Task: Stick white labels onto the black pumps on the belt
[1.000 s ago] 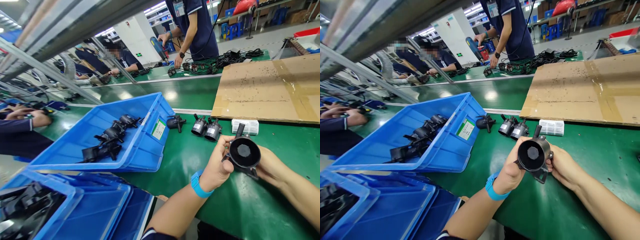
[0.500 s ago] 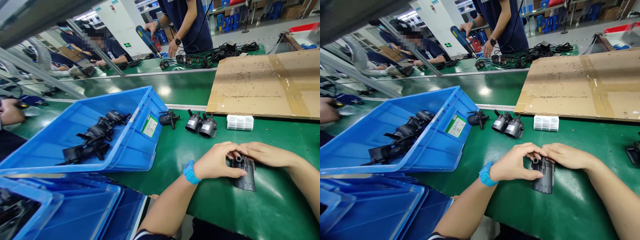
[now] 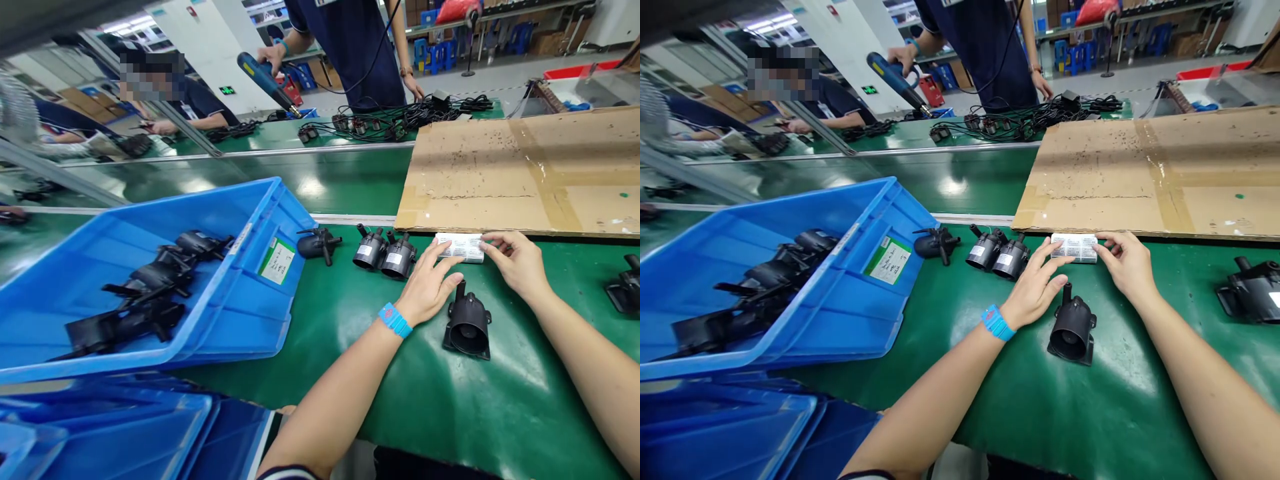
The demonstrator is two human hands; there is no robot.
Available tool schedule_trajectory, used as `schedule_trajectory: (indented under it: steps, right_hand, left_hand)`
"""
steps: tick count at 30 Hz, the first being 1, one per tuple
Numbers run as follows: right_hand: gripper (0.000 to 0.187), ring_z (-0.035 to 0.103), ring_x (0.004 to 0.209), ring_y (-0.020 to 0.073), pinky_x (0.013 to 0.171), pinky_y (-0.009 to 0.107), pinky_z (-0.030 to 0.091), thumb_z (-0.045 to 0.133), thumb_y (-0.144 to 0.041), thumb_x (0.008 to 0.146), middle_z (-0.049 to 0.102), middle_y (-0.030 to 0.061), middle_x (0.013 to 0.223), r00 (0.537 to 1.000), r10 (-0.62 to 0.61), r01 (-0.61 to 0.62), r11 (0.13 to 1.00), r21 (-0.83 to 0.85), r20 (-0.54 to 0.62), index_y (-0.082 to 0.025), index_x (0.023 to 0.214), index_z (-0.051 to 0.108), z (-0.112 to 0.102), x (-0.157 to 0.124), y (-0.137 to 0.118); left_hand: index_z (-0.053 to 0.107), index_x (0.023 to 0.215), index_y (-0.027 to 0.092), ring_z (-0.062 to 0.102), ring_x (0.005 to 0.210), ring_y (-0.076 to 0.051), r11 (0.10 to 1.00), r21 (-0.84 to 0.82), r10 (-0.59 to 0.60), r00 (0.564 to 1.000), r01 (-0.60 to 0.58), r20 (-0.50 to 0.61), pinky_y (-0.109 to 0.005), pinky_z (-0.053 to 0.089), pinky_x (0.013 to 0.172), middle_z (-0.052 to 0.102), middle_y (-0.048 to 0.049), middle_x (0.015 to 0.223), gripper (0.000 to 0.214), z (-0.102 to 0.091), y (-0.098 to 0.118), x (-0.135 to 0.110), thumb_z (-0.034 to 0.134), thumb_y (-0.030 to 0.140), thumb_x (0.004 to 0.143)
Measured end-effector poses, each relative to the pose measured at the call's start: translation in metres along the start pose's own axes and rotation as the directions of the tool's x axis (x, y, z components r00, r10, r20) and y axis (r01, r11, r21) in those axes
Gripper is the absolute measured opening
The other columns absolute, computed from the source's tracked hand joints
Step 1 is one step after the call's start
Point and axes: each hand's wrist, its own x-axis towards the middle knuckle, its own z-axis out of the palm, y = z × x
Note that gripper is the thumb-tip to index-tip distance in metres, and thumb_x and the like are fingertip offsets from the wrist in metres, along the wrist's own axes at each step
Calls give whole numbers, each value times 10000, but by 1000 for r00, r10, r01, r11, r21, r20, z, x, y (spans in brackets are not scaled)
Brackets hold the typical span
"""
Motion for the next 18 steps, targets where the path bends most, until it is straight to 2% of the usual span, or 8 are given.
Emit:
schedule_trajectory:
  steps: [4,8,11,14,16,18]
  right_hand:
    - [403,534,717,190,706,353,446,685,-575,848,654,81,918,999,20,-24,996,86,50,-190,948,750,3,-1,2]
    - [478,566,750,186,717,332,470,684,-641,841,659,69,899,981,34,-82,964,254,189,-178,956,697,0,-2,10]
    - [475,573,768,179,750,325,483,701,-627,842,649,52,880,973,41,-119,931,344,227,-176,987,672,0,-3,15]
    - [415,578,908,198,887,342,467,753,-577,817,642,59,971,983,42,-109,917,384,178,-189,944,678,2,-4,18]
    - [382,572,980,205,946,346,447,749,-558,828,633,64,1036,988,45,-102,910,402,150,-196,925,675,5,-6,18]
    - [353,565,1039,208,982,347,432,718,-548,858,618,69,1107,991,47,-94,906,412,122,-203,914,668,8,-7,17]
  left_hand:
    - [608,1341,177,288,1527,-324,995,96,-25,999,22,33,-552,277,1249,440,-173,1542,534,6,-12,0,358,540,1040]
    - [606,1358,206,271,1533,-319,993,100,-61,996,55,58,-557,258,1249,456,-149,1536,592,3,-11,-5,357,619,1016]
    - [574,1403,235,259,1532,-355,1000,-10,-15,994,16,106,-579,227,1249,447,-147,1551,788,-3,-3,-8,559,782,836]
    - [558,1413,238,409,1454,-367,982,-190,62,972,-18,227,-562,315,1213,542,-161,1478,992,-9,8,-14,807,754,603]
    - [600,1360,221,492,1395,-357,964,-263,107,955,-33,275,-538,366,1184,621,-161,1390,961,-9,14,-20,864,698,569]
    - [665,1251,194,560,1335,-336,952,-302,144,942,-49,303,-503,410,1153,697,-153,1266,780,-7,18,-27,861,637,641]
